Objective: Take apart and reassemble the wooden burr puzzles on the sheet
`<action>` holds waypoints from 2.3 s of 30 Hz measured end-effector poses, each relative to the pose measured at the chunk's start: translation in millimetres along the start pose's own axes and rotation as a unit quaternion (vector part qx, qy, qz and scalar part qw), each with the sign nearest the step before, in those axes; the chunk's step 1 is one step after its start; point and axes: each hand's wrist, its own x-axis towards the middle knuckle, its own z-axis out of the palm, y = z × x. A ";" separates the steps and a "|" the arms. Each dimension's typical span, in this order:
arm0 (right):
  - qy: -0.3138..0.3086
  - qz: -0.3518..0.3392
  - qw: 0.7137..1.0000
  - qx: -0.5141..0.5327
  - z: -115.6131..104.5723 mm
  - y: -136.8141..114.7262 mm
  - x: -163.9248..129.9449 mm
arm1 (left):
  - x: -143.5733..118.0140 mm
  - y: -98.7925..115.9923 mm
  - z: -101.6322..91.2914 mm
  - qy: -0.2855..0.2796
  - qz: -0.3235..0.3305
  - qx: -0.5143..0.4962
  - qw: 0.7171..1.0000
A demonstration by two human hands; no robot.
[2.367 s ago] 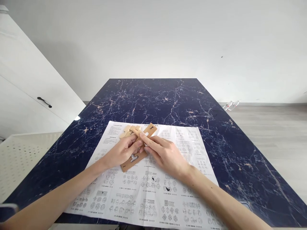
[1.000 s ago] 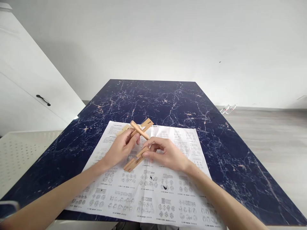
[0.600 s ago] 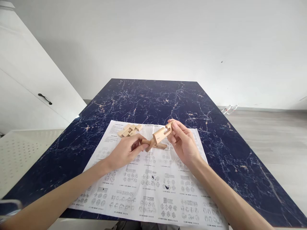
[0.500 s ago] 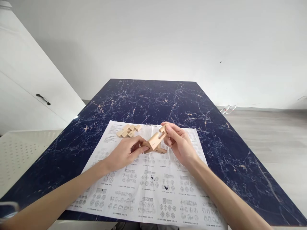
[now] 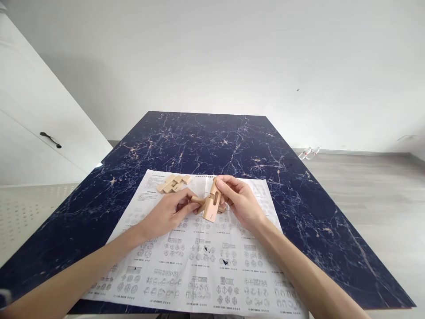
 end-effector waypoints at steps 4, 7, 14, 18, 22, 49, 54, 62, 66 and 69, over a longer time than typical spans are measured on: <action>0.007 -0.020 0.999 -0.036 0.0 -0.6 -0.6 | 0.7 0.4 -0.7 -0.011 -0.007 -0.012 1.000; 0.028 -0.043 0.994 -0.092 -1.1 -1.2 -2.1 | 1.3 2.3 -1.6 -0.015 -0.011 -0.013 1.000; 0.047 -0.063 0.985 -0.153 -4.4 -6.2 -3.3 | 1.4 2.8 -3.5 -0.009 0.007 -0.015 1.000; -0.001 -0.023 0.989 -0.145 -6.4 -4.2 -1.0 | 1.0 1.8 -4.9 -0.019 0.011 -0.027 0.999; -0.041 0.003 0.986 -0.164 -4.9 -0.4 1.4 | 0.7 2.0 -4.7 -0.025 0.009 -0.047 0.999; -0.058 0.085 0.991 -0.090 2.6 -0.1 -1.1 | -2.0 8.7 -7.1 -0.099 -0.094 -0.149 0.979; -0.073 0.094 0.990 -0.077 2.6 0.3 -1.6 | -2.9 3.4 -7.9 -0.093 -0.067 -0.086 0.990; -0.050 0.119 0.990 -0.054 2.4 3.0 2.2 | -3.1 5.3 -9.3 -0.091 -0.032 -0.094 0.991; -0.053 0.118 0.991 -0.038 2.2 5.2 2.0 | -2.5 6.1 -5.3 -0.084 -0.052 -0.062 0.993; -0.054 0.109 0.992 -0.038 3.8 5.6 0.4 | -1.6 5.2 -1.8 -0.071 -0.062 -0.050 0.994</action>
